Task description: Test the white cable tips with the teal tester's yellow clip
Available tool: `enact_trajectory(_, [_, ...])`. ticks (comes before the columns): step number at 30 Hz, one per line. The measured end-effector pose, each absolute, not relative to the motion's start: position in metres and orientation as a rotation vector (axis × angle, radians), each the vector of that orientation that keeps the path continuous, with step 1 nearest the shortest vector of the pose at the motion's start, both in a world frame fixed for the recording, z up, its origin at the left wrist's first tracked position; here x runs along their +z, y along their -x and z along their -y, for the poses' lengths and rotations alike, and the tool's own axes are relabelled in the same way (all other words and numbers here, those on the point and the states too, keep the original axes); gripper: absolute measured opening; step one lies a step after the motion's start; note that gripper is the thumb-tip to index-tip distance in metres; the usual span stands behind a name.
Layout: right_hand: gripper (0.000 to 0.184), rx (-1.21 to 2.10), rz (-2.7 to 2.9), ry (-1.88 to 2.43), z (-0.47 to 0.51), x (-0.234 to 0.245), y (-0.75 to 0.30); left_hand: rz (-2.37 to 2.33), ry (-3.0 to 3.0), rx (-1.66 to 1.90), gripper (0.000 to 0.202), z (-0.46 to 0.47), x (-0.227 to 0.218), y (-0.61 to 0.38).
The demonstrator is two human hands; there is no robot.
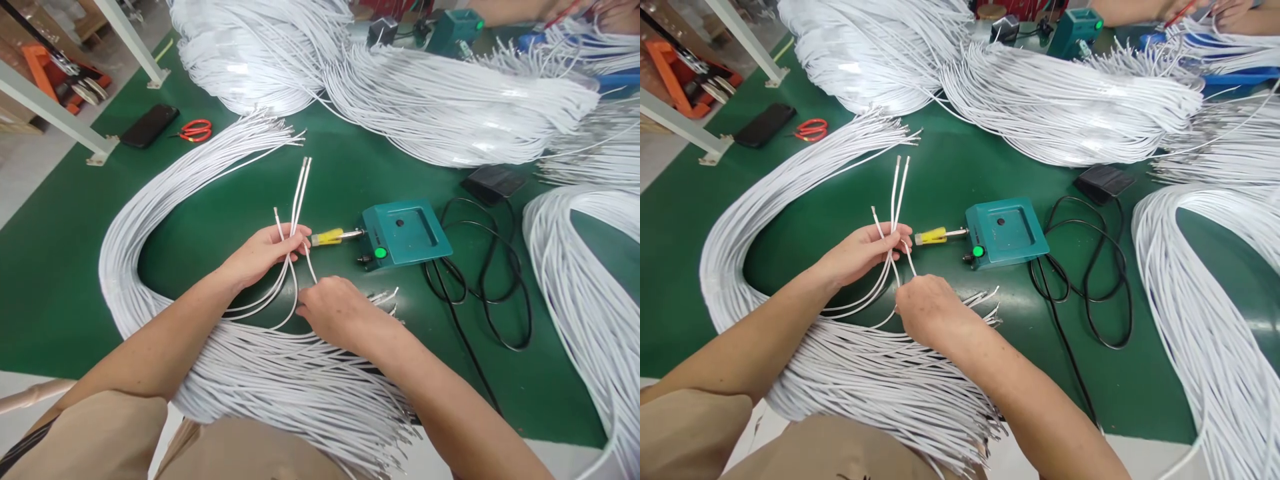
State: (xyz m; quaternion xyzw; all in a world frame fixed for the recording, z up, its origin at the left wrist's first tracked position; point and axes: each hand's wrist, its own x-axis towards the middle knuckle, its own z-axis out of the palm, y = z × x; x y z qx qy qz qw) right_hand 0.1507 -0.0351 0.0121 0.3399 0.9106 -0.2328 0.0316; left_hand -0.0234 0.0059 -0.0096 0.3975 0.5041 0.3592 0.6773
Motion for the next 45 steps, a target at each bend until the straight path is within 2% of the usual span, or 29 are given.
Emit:
enact_trajectory(4, [0.029, -1.032, -2.654, -1.047, 0.026, 0.026, -0.156, -1.135, -0.901, 0.755, 0.033, -0.004, -0.010, 0.022])
enact_trajectory(9, [0.026, -1.120, -2.642, -1.795, 0.006, 0.029, -0.160, -1.099, -0.931, 0.745, 0.034, -0.003, -0.013, 0.024])
enact_trajectory(11, [0.024, -1.137, -2.617, -1.909, 0.002, 0.026, -0.161, -1.081, -0.945, 0.753, 0.035, -0.003, -0.012, 0.025])
enact_trajectory(16, [0.015, -1.605, -2.606, -1.994, -0.001, 0.015, -0.162, -1.059, -0.963, 0.739, 0.028, -0.002, -0.009, 0.024])
enact_trajectory(18, [0.021, -1.829, -2.519, -1.990, -0.002, 0.012, -0.162, -1.052, -0.974, 0.728, 0.028, -0.002, -0.008, 0.023])
enact_trajectory(23, [0.022, -2.200, -2.218, -1.603, 0.002, 0.008, -0.156, -1.043, -0.886, 0.917, 0.031, -0.005, -0.003, 0.023])
enact_trajectory(26, [0.022, -2.250, -2.125, -1.494, 0.004, 0.007, -0.153, -1.035, -0.857, 0.954, 0.037, -0.006, -0.001, 0.023])
enact_trajectory(31, [0.019, -2.172, -2.283, -1.972, -0.004, 0.012, -0.159, -1.063, -0.951, 0.990, 0.041, -0.004, -0.003, 0.019])
enact_trajectory(39, [0.030, -2.726, -1.979, -1.949, -0.005, 0.018, -0.152, -1.060, -1.054, 0.904, 0.045, 0.005, -0.003, 0.010])
enact_trajectory(45, [0.023, -3.022, -1.728, -1.866, -0.005, 0.011, -0.152, -1.069, -1.015, 0.929, 0.042, 0.004, -0.001, 0.009])
